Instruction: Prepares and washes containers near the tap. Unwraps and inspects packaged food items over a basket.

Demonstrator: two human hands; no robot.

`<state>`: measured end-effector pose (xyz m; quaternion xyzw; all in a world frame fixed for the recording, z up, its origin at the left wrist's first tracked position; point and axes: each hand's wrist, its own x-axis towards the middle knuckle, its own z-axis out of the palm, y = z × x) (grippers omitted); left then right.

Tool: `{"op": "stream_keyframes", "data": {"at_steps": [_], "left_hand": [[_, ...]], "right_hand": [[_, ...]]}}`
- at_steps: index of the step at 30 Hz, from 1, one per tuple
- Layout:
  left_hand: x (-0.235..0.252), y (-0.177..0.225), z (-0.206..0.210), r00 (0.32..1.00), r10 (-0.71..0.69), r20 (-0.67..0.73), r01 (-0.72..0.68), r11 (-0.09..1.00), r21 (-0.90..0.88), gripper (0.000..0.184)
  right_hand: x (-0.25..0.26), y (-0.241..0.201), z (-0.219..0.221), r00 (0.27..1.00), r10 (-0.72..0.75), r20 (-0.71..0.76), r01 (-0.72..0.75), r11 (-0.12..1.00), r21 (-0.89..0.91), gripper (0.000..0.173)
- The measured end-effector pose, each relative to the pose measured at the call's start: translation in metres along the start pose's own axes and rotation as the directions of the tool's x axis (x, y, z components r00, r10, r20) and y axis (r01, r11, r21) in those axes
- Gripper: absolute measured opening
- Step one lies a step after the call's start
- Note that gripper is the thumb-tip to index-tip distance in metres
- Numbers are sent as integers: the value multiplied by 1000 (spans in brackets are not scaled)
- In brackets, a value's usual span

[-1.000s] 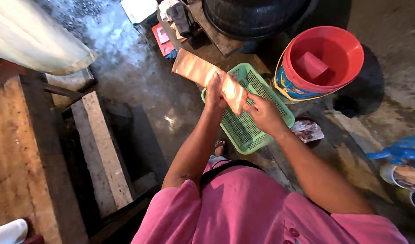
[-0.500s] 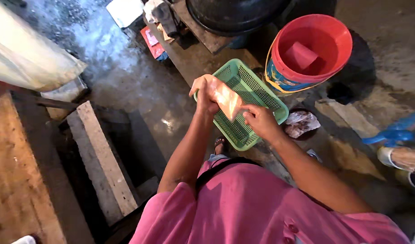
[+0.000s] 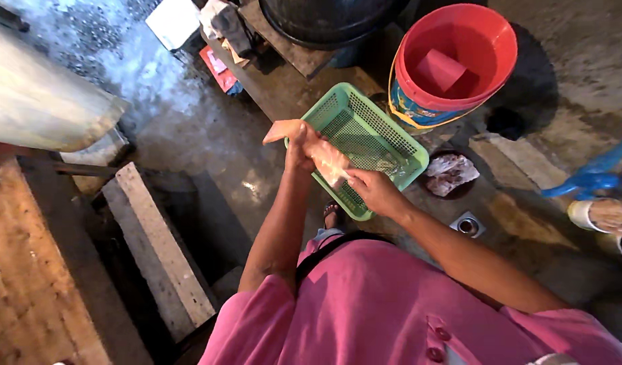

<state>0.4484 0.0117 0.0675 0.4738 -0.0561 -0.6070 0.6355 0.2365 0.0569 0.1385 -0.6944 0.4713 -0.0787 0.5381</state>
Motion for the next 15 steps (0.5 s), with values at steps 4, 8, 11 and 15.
{"op": "stream_keyframes", "data": {"at_steps": [4, 8, 11, 15], "left_hand": [[12, 14, -20, 993, 88, -84, -94, 992, -79, 16], [22, 43, -55, 966, 173, -191, -193, 977, -91, 23], [18, 48, -57, 968, 141, -209, -171, 976, -136, 31], [10, 43, -55, 973, 142, -183, -176, 967, -185, 32]], "right_hand": [[-34, 12, -11, 1000, -7, 11, 7, 998, 67, 34], [-51, 50, -42, 990, 77, -117, -79, 997, -15, 32], [-18, 75, -51, 965, 176, -194, -205, 968, -141, 32], [53, 101, -42, 968, 181, -171, -229, 917, -325, 31]]}}
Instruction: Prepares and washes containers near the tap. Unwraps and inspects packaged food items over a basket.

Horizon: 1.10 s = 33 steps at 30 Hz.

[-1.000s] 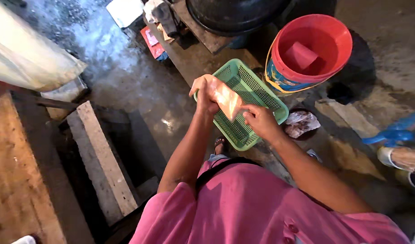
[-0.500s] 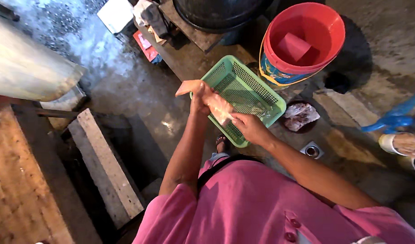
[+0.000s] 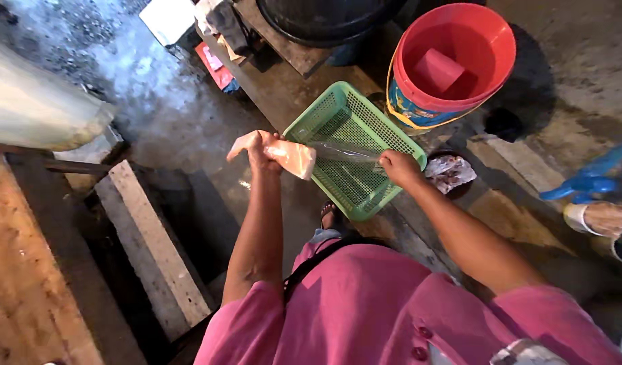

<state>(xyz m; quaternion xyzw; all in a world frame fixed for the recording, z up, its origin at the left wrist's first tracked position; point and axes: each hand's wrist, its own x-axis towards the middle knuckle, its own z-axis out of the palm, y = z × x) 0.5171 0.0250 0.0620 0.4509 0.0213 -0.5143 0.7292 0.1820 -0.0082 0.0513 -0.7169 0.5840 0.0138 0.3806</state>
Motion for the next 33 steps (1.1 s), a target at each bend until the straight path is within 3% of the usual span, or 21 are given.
{"op": "stream_keyframes", "data": {"at_steps": [5, 10, 16, 19, 21, 29, 33], "left_hand": [[-9, 2, -5, 998, 15, -58, -17, 999, -44, 32], [-11, 1, -6, 998, -47, -42, 44, 996, -72, 36], [-7, -21, 19, 998, -49, -27, 48, 998, -34, 38], [-3, -31, 34, 999, -47, -9, 47, 998, -39, 37], [-5, -36, 43, 999, -47, -9, 47, 998, -45, 36], [-16, -49, 63, 998, -51, 27, 53, 997, -64, 41], [-21, -53, 64, 997, -77, -14, 75, 992, -102, 42]], "right_hand": [[60, 1, 39, 994, 82, 77, -72, 989, -125, 33], [80, 14, 70, 999, -43, -17, 41, 995, -88, 40], [44, -33, 31, 908, -259, -330, 332, 924, 190, 27], [19, -56, 19, 873, -302, -382, 468, 737, 488, 19], [7, -66, 20, 854, -338, -396, 517, 641, 567, 16], [-6, -80, 36, 830, -303, -468, 508, 757, 412, 26], [-8, -84, 36, 782, -343, -520, 531, 805, 266, 28]]}}
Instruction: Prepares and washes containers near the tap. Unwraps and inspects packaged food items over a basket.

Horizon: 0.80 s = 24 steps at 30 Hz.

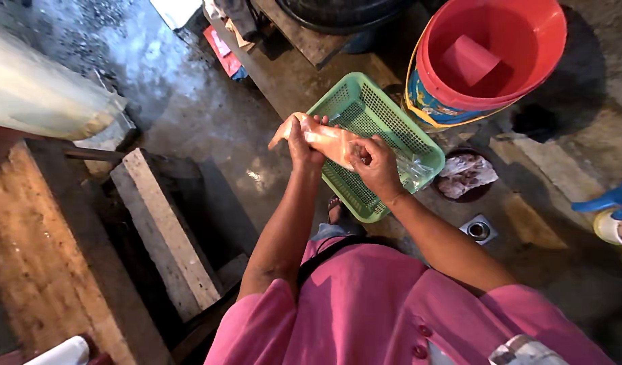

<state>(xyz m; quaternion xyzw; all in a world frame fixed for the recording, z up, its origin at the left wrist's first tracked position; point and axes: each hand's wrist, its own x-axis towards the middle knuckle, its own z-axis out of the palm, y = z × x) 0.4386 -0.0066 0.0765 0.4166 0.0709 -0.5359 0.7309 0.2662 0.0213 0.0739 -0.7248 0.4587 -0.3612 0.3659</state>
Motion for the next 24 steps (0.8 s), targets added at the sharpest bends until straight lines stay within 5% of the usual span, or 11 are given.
{"op": "stream_keyframes", "data": {"at_steps": [6, 8, 16, 24], "left_hand": [[-10, -12, -15, 979, 74, 190, -103, 984, 143, 21], [-5, -17, -24, 960, 115, 255, -174, 959, 224, 34], [6, 14, -18, 992, 78, 102, -103, 960, 261, 23], [17, 25, -27, 999, 15, 33, -21, 980, 200, 12]], "right_hand": [[6, -3, -1, 994, 97, 49, -96, 995, -25, 13], [6, -8, -9, 974, 171, 150, -180, 983, 47, 15], [-5, -19, -39, 869, 188, 457, -159, 982, -102, 21], [-29, -17, -67, 826, 146, 545, -174, 985, 0, 15]]}}
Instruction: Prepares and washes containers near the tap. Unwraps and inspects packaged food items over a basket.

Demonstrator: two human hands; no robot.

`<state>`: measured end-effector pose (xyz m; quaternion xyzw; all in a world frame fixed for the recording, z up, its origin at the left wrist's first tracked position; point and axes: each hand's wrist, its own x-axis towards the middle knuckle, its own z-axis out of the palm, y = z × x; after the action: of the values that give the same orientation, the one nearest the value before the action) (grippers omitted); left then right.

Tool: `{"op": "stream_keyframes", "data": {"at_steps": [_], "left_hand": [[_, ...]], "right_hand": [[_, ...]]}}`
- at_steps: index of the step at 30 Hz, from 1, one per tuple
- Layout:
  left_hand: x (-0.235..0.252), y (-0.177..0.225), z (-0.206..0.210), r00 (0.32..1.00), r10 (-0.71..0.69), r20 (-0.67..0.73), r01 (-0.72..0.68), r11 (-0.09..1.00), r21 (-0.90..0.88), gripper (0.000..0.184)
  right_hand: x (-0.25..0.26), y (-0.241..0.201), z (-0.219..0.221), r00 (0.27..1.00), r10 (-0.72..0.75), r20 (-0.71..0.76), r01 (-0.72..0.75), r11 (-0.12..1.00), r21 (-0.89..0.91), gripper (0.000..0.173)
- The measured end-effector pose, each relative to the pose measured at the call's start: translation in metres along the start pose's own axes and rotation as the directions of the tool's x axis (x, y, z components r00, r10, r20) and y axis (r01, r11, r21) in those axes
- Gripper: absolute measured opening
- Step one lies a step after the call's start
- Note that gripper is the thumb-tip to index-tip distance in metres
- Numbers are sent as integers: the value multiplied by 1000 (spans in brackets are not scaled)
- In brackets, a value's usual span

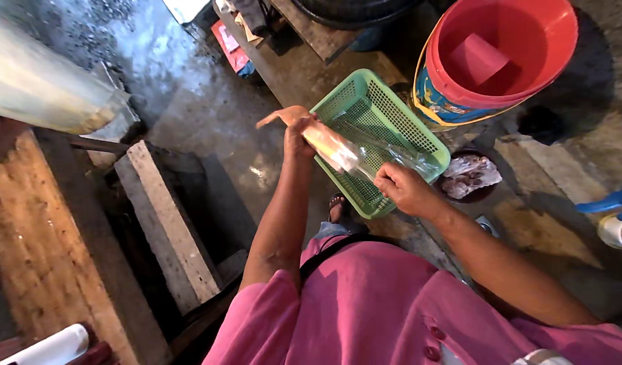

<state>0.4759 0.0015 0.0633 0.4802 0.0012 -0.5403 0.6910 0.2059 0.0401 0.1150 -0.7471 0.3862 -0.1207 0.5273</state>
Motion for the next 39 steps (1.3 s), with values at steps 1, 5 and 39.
{"op": "stream_keyframes", "data": {"at_steps": [1, 5, 39], "left_hand": [[0, -2, 1, 1000, 0, 2, 0, 1000, -2, 13], [-5, -6, 10, 998, 36, 44, -36, 999, 20, 18], [7, -39, 32, 985, -169, 27, 169, 986, -7, 35]], "right_hand": [[0, 5, -1, 1000, 17, -13, -17, 1000, 9, 14], [8, 15, -2, 978, 190, -84, -162, 950, 268, 47], [32, 4, 18, 933, 311, -180, 36, 417, 908, 47]]}}
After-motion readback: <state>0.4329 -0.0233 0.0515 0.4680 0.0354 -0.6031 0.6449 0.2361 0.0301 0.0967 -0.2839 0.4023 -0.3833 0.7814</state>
